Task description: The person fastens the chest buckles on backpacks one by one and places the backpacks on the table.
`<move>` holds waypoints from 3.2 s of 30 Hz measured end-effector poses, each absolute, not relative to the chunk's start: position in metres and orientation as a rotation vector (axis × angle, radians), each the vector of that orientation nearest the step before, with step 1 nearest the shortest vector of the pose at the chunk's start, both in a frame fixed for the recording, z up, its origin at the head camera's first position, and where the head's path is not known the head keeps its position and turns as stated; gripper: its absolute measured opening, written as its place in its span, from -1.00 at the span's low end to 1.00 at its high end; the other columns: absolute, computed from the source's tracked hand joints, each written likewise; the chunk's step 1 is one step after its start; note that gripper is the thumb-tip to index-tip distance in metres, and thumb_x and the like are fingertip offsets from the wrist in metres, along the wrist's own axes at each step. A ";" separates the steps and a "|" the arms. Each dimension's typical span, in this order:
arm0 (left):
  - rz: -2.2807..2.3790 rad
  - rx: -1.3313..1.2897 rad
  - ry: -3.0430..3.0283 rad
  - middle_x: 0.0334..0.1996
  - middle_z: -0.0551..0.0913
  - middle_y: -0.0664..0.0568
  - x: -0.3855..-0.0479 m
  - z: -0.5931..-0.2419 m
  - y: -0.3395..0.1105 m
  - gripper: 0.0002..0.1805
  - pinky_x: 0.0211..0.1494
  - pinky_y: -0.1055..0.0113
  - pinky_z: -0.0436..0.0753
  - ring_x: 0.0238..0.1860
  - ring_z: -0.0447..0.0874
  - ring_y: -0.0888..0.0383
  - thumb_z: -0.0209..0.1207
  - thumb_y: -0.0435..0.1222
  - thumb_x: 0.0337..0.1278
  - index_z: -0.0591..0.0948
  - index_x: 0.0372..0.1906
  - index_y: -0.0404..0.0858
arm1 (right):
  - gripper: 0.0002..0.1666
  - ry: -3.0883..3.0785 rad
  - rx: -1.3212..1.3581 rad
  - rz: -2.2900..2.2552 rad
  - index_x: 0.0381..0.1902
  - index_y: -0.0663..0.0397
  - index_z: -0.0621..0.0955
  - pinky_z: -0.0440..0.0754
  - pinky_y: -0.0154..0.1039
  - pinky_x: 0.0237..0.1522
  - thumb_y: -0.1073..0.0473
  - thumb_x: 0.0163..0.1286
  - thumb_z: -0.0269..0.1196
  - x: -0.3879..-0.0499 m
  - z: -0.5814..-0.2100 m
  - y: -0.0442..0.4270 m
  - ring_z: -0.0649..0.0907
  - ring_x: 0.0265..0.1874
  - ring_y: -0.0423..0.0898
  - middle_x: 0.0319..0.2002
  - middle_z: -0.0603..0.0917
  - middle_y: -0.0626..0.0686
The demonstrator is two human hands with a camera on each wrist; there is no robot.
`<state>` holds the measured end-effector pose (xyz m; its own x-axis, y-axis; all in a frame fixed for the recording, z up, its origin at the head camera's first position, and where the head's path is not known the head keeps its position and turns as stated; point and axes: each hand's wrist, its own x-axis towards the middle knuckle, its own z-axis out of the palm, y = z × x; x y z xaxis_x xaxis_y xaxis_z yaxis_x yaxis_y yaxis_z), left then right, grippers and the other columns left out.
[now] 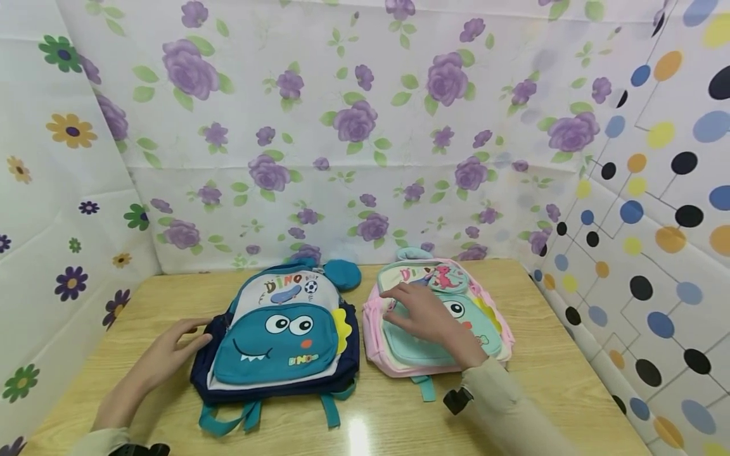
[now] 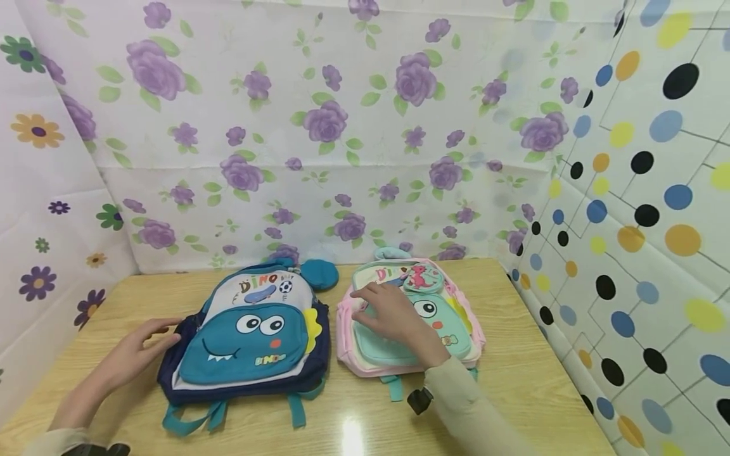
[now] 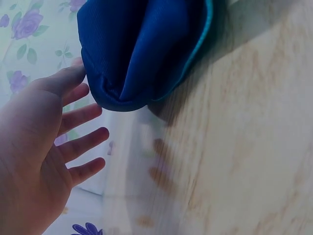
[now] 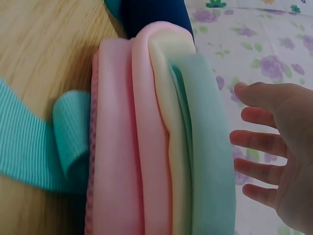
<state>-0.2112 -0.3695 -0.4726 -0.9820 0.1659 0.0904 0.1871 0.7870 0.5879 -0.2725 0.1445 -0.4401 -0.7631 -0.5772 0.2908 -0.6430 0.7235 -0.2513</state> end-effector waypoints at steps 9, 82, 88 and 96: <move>-0.974 -0.289 -2.935 0.28 0.46 -0.35 -0.208 -0.474 -0.373 -0.42 0.10 -0.24 0.52 0.16 0.50 -0.33 0.04 -0.01 0.48 0.44 0.36 -0.32 | -0.50 -2.808 1.012 0.545 0.26 -0.13 0.58 0.43 0.10 0.33 -0.14 0.44 0.22 -0.269 -0.438 0.122 0.56 0.23 0.07 0.22 0.61 -0.01; -0.969 -0.104 -2.986 -0.06 0.59 -0.16 -0.206 -0.465 -0.357 -0.27 -0.27 0.35 0.48 -0.19 0.50 0.10 0.09 0.14 0.37 0.38 0.43 -0.25 | -0.41 -3.070 1.069 0.551 0.34 -0.26 0.52 0.61 -0.21 0.09 -0.23 0.40 0.23 -0.260 -0.459 0.046 0.60 0.03 -0.16 0.19 0.49 -0.03; -0.972 -0.094 -2.946 -0.10 0.58 -0.14 -0.203 -0.454 -0.358 -0.31 -0.28 0.37 0.50 -0.22 0.51 0.12 0.08 0.13 0.38 0.41 0.41 -0.22 | -0.41 -3.046 1.099 0.569 0.33 -0.23 0.52 0.62 -0.21 0.08 -0.21 0.41 0.23 -0.259 -0.462 0.041 0.61 0.03 -0.13 0.21 0.50 0.02; -0.949 -0.078 -2.914 0.00 0.58 -0.25 -0.199 -0.441 -0.360 -0.31 -0.25 0.31 0.54 -0.15 0.56 0.02 0.07 0.13 0.39 0.41 0.42 -0.21 | -0.41 -3.026 1.128 0.609 0.33 -0.24 0.52 0.62 -0.20 0.10 -0.23 0.41 0.21 -0.257 -0.466 0.036 0.62 0.06 -0.12 0.23 0.50 0.01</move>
